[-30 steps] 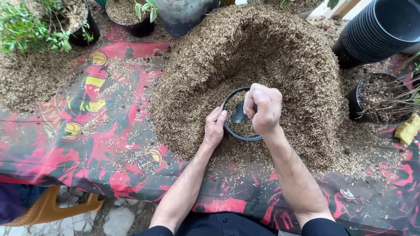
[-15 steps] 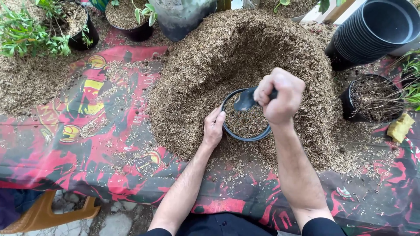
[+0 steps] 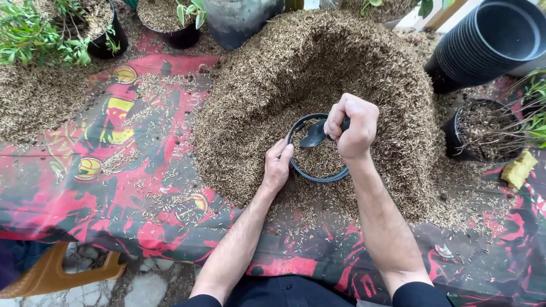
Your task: The person scoops soil from a large pile on a table into a black plastic plant pot using a small hand trowel. The person repeatedly fills the pot and uses the trowel to level and compact the soil inside.
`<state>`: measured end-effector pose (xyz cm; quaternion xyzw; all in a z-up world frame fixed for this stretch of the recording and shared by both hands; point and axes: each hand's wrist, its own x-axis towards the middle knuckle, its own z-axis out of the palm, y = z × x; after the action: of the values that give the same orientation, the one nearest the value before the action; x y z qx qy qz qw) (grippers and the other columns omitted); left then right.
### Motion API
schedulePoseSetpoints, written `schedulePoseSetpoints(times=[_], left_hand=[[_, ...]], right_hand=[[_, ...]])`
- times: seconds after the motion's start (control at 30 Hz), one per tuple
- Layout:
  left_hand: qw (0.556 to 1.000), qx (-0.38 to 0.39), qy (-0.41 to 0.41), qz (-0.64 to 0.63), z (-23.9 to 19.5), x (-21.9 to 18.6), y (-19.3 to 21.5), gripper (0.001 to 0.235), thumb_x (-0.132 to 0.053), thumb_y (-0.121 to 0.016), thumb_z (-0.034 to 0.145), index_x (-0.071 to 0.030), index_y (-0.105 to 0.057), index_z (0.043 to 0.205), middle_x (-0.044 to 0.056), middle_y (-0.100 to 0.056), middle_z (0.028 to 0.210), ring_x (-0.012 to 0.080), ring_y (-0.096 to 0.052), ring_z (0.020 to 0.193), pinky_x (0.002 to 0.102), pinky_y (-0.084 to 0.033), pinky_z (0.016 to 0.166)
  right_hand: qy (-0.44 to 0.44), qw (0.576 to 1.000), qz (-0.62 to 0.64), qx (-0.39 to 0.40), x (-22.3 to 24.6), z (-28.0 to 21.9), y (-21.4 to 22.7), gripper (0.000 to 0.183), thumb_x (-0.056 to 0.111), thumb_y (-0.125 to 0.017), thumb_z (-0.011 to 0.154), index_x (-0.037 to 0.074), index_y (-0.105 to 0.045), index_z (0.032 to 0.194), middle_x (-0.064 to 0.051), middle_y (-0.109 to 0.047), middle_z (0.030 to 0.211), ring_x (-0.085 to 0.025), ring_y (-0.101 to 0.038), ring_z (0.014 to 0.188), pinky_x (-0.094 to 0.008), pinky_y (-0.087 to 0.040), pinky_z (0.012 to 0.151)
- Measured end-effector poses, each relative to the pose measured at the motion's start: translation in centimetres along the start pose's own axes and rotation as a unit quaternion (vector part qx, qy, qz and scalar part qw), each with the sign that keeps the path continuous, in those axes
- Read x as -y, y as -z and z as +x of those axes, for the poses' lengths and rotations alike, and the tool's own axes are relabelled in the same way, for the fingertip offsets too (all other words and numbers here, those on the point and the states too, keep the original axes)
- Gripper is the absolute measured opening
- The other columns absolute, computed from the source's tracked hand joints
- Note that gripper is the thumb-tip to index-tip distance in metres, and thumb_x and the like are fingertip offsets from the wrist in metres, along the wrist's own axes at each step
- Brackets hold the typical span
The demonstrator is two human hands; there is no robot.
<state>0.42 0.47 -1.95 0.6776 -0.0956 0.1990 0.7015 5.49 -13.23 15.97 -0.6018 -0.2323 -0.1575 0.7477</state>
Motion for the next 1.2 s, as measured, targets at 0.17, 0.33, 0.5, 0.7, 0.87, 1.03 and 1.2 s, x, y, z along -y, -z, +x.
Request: schedulePoseSetpoints(times=[0.17,0.33,0.5,0.7,0.87,1.03,1.2], left_hand=[[1.0,0.004,-0.004,0.002,0.0,1.0,-0.1,0.034,-0.021,-0.05,0.106,-0.004,-0.071,0.126,0.006,-0.057,0.08,0.0136,-0.053,0.076,0.034,-0.047,0.069],[1.0,0.005,-0.004,0.006,-0.2,1.6,-0.1,0.034,-0.021,-0.051,0.106,-0.004,-0.07,0.128,0.006,-0.058,0.08,0.013,-0.053,0.077,0.033,-0.046,0.07],[1.0,0.002,0.02,-0.001,-0.1,1.2,0.0,0.033,-0.022,-0.051,0.106,-0.004,-0.072,0.124,0.005,-0.055,0.078,0.0141,-0.052,0.075,0.033,-0.046,0.07],[1.0,0.003,0.027,0.002,-0.6,2.4,-0.2,0.03,-0.024,-0.052,0.105,-0.007,-0.076,0.111,0.003,-0.054,0.075,0.0132,-0.05,0.072,0.032,-0.044,0.068],[1.0,0.004,0.026,-0.003,-1.0,5.4,-0.4,0.031,-0.023,-0.05,0.106,-0.005,-0.075,0.114,0.003,-0.054,0.077,0.0124,-0.05,0.076,0.032,-0.045,0.07],[1.0,-0.002,0.012,-0.001,-0.7,2.7,-0.1,0.032,-0.023,-0.049,0.106,-0.005,-0.074,0.117,0.005,-0.056,0.079,0.0128,-0.051,0.079,0.033,-0.046,0.072],[1.0,-0.002,0.019,-0.002,-1.3,6.1,-0.3,0.032,-0.021,-0.05,0.106,-0.005,-0.074,0.12,0.004,-0.059,0.082,0.0124,-0.052,0.081,0.033,-0.047,0.074]], right_hand=[[0.028,0.998,0.038,-0.03,2.2,0.4,1.8,0.041,0.015,-0.042,0.094,0.008,-0.043,0.054,-0.004,-0.028,0.037,-0.012,-0.031,0.031,-0.028,-0.035,0.033],[0.054,0.997,0.034,-0.039,2.8,1.1,2.7,0.04,0.014,-0.042,0.094,0.005,-0.041,0.056,-0.007,-0.026,0.037,-0.013,-0.028,0.031,-0.027,-0.032,0.032],[0.014,1.0,0.013,-0.024,0.2,0.2,1.9,0.04,0.012,-0.044,0.092,0.005,-0.043,0.052,-0.006,-0.027,0.036,-0.013,-0.029,0.03,-0.029,-0.035,0.032],[-0.007,1.0,0.012,-0.01,-0.7,0.8,2.3,0.042,0.016,-0.044,0.093,0.007,-0.041,0.052,-0.005,-0.026,0.036,-0.012,-0.031,0.029,-0.029,-0.038,0.033],[0.003,0.999,0.016,-0.036,-0.4,-0.1,3.2,0.041,0.017,-0.045,0.093,0.007,-0.042,0.053,-0.005,-0.027,0.036,-0.012,-0.031,0.03,-0.029,-0.037,0.034],[0.014,0.997,0.055,-0.061,3.4,0.0,4.0,0.036,0.018,-0.044,0.091,0.007,-0.04,0.057,-0.005,-0.023,0.039,-0.013,-0.025,0.032,-0.028,-0.029,0.033],[0.022,0.999,0.019,-0.038,3.7,-0.5,3.1,0.039,0.014,-0.043,0.091,0.006,-0.042,0.053,-0.007,-0.027,0.036,-0.014,-0.03,0.03,-0.027,-0.03,0.031]])
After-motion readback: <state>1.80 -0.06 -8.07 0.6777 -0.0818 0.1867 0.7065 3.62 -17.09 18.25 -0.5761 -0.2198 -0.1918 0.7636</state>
